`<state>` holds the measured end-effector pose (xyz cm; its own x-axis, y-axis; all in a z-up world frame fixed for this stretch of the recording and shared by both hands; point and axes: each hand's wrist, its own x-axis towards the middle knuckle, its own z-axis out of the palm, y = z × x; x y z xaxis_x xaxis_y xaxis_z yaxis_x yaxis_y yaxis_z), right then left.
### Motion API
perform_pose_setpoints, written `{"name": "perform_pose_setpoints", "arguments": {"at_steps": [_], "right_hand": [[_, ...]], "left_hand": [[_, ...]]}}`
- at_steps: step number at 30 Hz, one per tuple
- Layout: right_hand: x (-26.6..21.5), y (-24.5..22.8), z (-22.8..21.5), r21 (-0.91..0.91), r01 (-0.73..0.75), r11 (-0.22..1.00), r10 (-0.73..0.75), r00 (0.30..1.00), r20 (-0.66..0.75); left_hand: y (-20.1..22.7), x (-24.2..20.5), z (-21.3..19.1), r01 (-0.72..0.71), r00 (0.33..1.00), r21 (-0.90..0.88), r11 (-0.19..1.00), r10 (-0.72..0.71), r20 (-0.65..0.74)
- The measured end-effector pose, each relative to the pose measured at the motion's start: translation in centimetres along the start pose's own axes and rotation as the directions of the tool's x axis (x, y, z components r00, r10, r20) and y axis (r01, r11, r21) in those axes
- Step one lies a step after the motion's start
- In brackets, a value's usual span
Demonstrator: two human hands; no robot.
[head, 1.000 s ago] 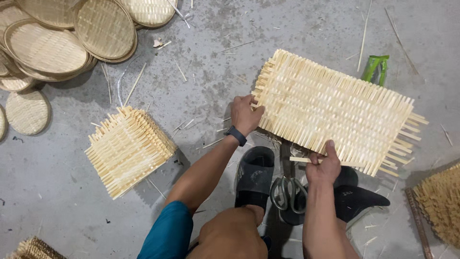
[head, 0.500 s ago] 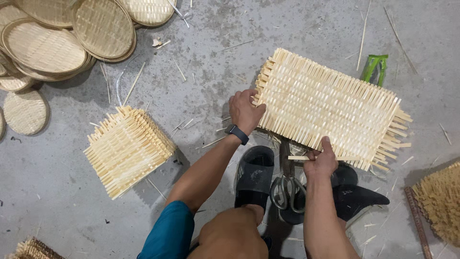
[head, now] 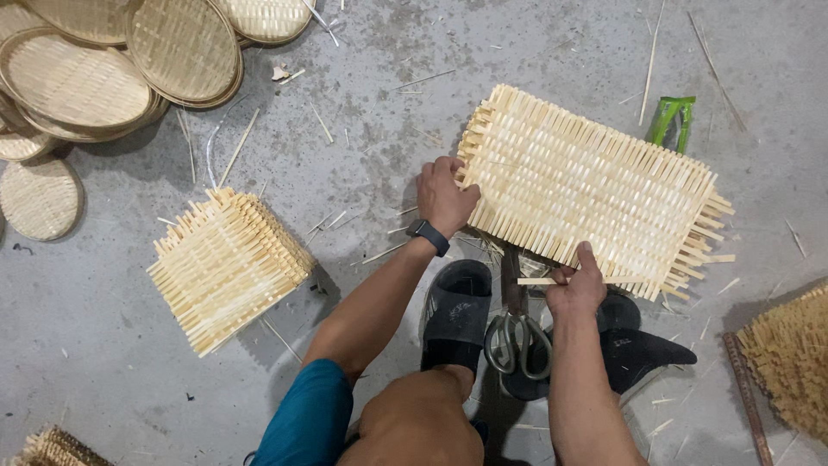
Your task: The person sits on the floor and uses shears to cut a large woven bamboo mat into smaller square pieces. They repeatedly trim the mat, separate the cut sections, and stack them on the floor.
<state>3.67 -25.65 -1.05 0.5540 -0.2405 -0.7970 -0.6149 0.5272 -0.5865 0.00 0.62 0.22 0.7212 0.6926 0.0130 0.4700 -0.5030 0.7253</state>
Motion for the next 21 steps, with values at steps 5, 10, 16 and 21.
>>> {"name": "perform_pose_setpoints", "arguments": {"at_steps": [5,10,16,21], "right_hand": [[-1.1,-0.2,0.8,-0.029,0.005,1.000,-0.007,0.998,-0.057],[-1.3,-0.2,0.9,-0.055,0.020,0.998,-0.025,0.995,-0.094],[-0.1,0.0,-0.2,-0.047,0.039,0.998,-0.037,0.999,0.040],[-0.2,-0.8,-1.0,-0.067,0.008,0.998,-0.005,0.999,0.045]], "left_hand": [[-0.6,0.8,0.0,0.121,0.985,-0.007,0.993,-0.119,0.122],[0.2,1.7,-0.6,0.314,0.932,-0.056,0.948,-0.296,0.210],[2.1,1.4,-1.5,0.251,0.949,-0.048,0.967,-0.236,0.209],[4.1,0.1,-2.9,0.061,0.987,-0.153,0.986,-0.037,0.158]]}}
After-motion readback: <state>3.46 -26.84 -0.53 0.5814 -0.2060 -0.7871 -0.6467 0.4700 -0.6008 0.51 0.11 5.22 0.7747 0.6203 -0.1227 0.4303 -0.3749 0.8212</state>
